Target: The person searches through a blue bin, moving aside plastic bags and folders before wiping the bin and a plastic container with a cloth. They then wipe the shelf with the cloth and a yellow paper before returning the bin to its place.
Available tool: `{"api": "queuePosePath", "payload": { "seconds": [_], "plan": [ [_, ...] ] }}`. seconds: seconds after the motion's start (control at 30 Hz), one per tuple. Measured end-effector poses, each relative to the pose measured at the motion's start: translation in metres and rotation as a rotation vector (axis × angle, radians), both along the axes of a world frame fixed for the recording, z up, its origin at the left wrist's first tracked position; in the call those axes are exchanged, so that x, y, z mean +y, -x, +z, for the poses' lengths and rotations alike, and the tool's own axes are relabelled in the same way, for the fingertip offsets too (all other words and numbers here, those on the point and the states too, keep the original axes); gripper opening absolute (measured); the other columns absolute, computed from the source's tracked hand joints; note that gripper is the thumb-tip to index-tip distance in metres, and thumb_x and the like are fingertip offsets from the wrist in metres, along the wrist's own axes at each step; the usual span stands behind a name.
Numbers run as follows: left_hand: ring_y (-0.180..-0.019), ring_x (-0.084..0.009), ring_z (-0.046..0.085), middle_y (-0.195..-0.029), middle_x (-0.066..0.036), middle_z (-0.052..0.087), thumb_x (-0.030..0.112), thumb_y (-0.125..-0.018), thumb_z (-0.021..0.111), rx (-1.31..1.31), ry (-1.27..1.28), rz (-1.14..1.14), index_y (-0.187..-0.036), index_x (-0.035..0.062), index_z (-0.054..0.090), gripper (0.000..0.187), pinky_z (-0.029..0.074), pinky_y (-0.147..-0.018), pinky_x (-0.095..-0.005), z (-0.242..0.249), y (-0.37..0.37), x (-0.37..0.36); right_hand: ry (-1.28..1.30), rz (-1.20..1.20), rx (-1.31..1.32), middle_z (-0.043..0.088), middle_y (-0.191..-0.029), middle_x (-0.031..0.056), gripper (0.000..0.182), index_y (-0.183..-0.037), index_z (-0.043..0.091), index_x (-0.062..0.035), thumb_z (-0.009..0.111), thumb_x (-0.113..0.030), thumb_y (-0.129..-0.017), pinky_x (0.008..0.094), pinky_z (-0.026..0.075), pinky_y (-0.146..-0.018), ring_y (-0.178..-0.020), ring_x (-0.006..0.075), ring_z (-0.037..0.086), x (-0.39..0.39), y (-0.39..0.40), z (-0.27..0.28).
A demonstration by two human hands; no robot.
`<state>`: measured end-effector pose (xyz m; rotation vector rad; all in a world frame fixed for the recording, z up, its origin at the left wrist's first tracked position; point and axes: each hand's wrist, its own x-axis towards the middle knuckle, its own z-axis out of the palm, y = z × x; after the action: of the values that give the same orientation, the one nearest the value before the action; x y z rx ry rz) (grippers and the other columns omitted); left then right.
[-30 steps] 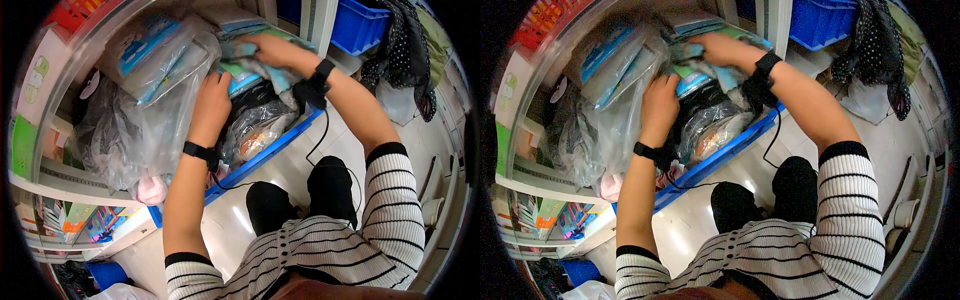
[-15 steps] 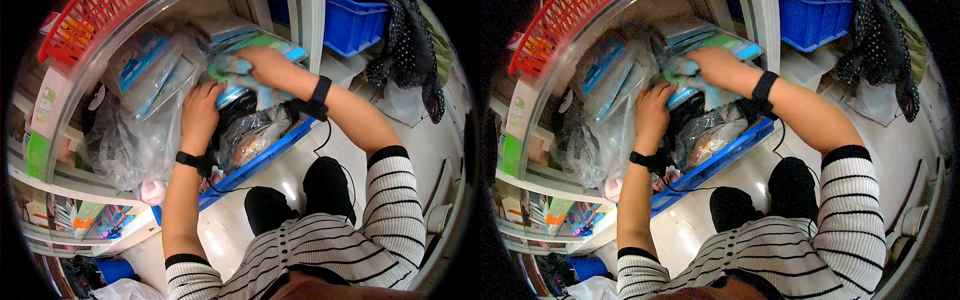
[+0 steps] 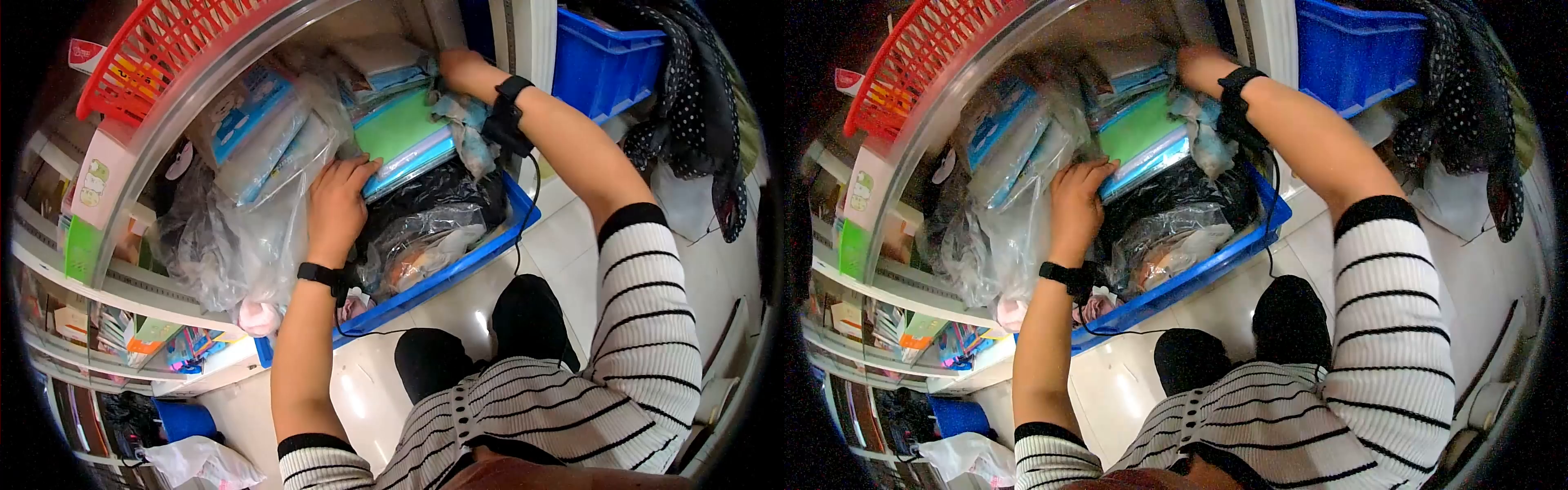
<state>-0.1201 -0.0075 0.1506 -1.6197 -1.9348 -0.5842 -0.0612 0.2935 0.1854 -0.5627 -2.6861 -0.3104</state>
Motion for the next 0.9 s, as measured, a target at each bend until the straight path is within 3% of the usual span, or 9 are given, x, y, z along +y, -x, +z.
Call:
{"api": "queuePosePath", "payload": {
  "seconds": [0.03,0.1,0.2,0.33,0.43,0.6,0.7,0.83,0.9],
  "plan": [
    [-0.101,-0.0296,0.057,-0.105,-0.008,0.064,-0.010,-0.072,0.048,-0.001,0.002,0.007,-0.105,0.0121,0.065,0.043,0.037,-0.097,-0.0427,0.000,-0.001,0.000,-0.062,0.073,-0.136,0.066,-0.087,0.0237,0.022,-0.096,0.064,0.0026,0.061,-0.004,-0.075,0.0438,0.054,-0.065,-0.082,0.0371,0.066,-0.005,-0.005,0.004],
    [-0.103,-0.0270,0.057,-0.106,-0.005,0.063,-0.007,-0.072,0.049,0.029,0.003,0.038,-0.104,0.0128,0.064,0.040,0.038,-0.100,-0.0403,0.000,-0.002,-0.001,-0.141,0.199,0.002,0.065,-0.088,0.0249,0.028,-0.099,0.063,0.0030,0.062,-0.003,-0.071,0.0444,0.053,-0.068,-0.083,0.0388,0.065,0.001,-0.008,-0.014],
    [-0.101,-0.0295,0.057,-0.105,-0.008,0.064,-0.010,-0.072,0.048,0.005,-0.016,0.013,-0.104,0.0109,0.064,0.042,0.036,-0.098,-0.0429,0.001,-0.004,0.000,0.164,0.276,0.058,0.064,-0.088,0.0231,0.038,-0.104,0.063,-0.0019,0.060,0.001,-0.066,0.0449,0.050,-0.077,-0.090,0.0413,0.060,-0.035,-0.041,0.001],
    [-0.101,-0.0291,0.057,-0.105,-0.008,0.064,-0.010,-0.072,0.047,0.008,-0.009,0.021,-0.104,0.0109,0.064,0.042,0.036,-0.098,-0.0428,0.001,-0.004,0.000,0.323,0.435,0.019,0.063,-0.098,0.0225,0.046,-0.110,0.063,-0.0037,0.052,0.010,-0.067,0.0435,0.047,-0.082,-0.096,0.0409,0.058,-0.048,-0.069,0.006],
    [-0.101,-0.0287,0.057,-0.105,-0.008,0.064,-0.010,-0.072,0.047,0.014,-0.001,0.028,-0.105,0.0109,0.064,0.043,0.036,-0.098,-0.0428,0.001,-0.003,0.000,0.364,0.456,0.090,0.063,-0.099,0.0220,0.045,-0.108,0.063,-0.0037,0.053,0.010,-0.066,0.0438,0.047,-0.082,-0.097,0.0412,0.058,-0.048,-0.085,0.017],
    [-0.105,-0.0272,0.056,-0.108,-0.005,0.062,-0.008,-0.072,0.048,0.021,0.017,0.055,-0.105,0.0131,0.063,0.042,0.037,-0.100,-0.0395,0.000,-0.003,-0.001,0.158,0.181,0.378,0.063,-0.101,0.0233,0.047,-0.113,0.060,-0.0023,0.052,0.008,-0.067,0.0437,0.048,-0.084,-0.096,0.0421,0.058,-0.012,-0.061,0.042],
    [-0.101,-0.0293,0.057,-0.106,-0.008,0.064,-0.011,-0.070,0.047,0.020,0.000,0.027,-0.106,0.0119,0.064,0.045,0.036,-0.098,-0.0430,0.002,-0.004,-0.001,0.079,0.010,0.305,0.060,-0.107,0.0268,0.048,-0.121,0.055,-0.0034,0.059,-0.006,-0.073,0.0423,0.049,-0.085,-0.097,0.0420,0.058,-0.006,-0.033,0.051],
    [-0.102,-0.0293,0.057,-0.106,-0.008,0.064,-0.010,-0.070,0.047,0.012,-0.013,0.016,-0.106,0.0122,0.064,0.045,0.036,-0.099,-0.0431,0.000,-0.002,-0.001,0.655,0.074,0.043,0.052,-0.125,0.0296,0.094,-0.138,0.037,-0.0008,0.074,-0.052,-0.068,0.0398,0.044,-0.095,-0.114,0.0386,0.053,-0.036,-0.006,0.041],
    [-0.103,-0.0292,0.057,-0.107,-0.007,0.064,-0.010,-0.070,0.048,0.003,-0.010,0.021,-0.105,0.0129,0.064,0.045,0.036,-0.101,-0.0430,0.001,-0.004,-0.001,0.538,0.069,0.011,0.051,-0.127,0.0278,0.105,-0.140,0.031,0.0022,0.077,-0.053,-0.064,0.0392,0.042,-0.097,-0.118,0.0374,0.051,-0.017,0.023,0.012]
  ]
}}
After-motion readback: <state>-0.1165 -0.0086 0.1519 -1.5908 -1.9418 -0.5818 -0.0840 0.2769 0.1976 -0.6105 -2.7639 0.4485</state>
